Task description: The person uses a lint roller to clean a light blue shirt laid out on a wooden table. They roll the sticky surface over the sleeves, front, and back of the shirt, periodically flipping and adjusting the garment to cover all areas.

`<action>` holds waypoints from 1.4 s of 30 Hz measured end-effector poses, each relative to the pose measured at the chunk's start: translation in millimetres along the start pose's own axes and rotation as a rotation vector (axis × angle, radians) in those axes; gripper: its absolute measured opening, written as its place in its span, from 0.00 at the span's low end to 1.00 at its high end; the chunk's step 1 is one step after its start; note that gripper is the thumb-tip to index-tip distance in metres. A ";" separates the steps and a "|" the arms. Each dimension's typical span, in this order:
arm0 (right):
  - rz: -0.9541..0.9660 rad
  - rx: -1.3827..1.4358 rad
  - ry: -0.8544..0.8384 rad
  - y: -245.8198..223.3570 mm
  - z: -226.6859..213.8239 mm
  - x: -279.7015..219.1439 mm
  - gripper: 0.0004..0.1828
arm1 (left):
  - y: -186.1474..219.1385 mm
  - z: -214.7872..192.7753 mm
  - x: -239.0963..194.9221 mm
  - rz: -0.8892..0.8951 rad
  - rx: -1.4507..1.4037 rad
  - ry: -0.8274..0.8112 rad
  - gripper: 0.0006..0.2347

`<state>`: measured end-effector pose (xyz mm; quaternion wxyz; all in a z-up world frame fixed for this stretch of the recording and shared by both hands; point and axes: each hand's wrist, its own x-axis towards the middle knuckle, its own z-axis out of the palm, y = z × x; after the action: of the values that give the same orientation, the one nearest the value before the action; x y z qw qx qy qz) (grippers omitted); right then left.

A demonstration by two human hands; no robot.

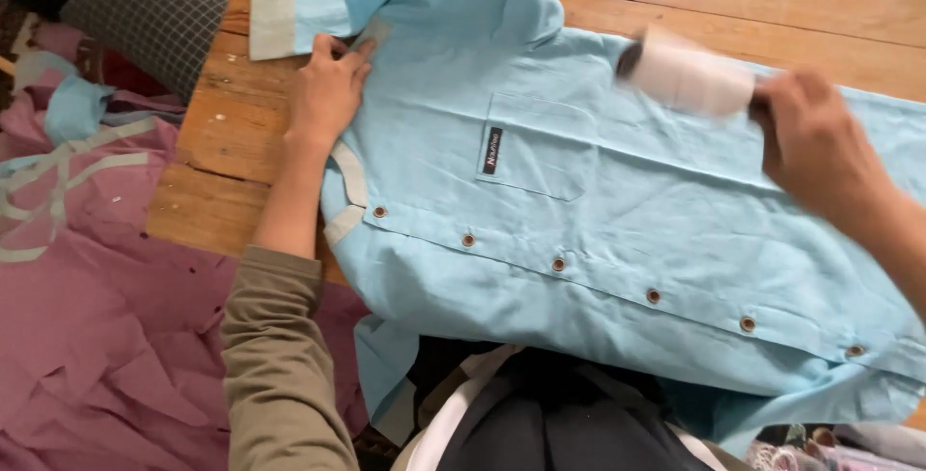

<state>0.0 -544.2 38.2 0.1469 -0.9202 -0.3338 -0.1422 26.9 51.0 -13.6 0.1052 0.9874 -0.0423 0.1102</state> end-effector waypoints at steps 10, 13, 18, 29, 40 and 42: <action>0.079 -0.249 -0.322 -37.2 6.5 -140.8 0.42 | -5.7 6.5 -0.3 0.075 0.096 0.068 0.15; 0.046 -0.242 -0.198 6.7 25.0 -101.5 0.35 | -6.6 8.0 -1.1 0.078 0.071 0.073 0.14; 0.030 -0.196 -0.130 101.9 45.7 -30.2 0.17 | -6.8 4.4 0.2 0.061 0.073 0.060 0.14; 0.028 -0.187 0.323 65.5 -34.9 -42.2 0.17 | -10.3 9.3 -3.0 0.074 0.064 0.095 0.14; 0.223 -0.098 -0.216 42.0 -44.5 -249.6 0.24 | -4.9 4.4 -4.5 0.072 0.058 0.067 0.15; 0.206 -0.180 -0.182 61.1 -35.0 -231.1 0.27 | -7.1 8.8 -5.5 0.095 0.069 0.085 0.15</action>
<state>-135.8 -734.2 -23.6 0.0470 -0.9681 -0.2353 -0.0719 24.1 56.3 -24.6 0.0674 0.9818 -0.0806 0.1583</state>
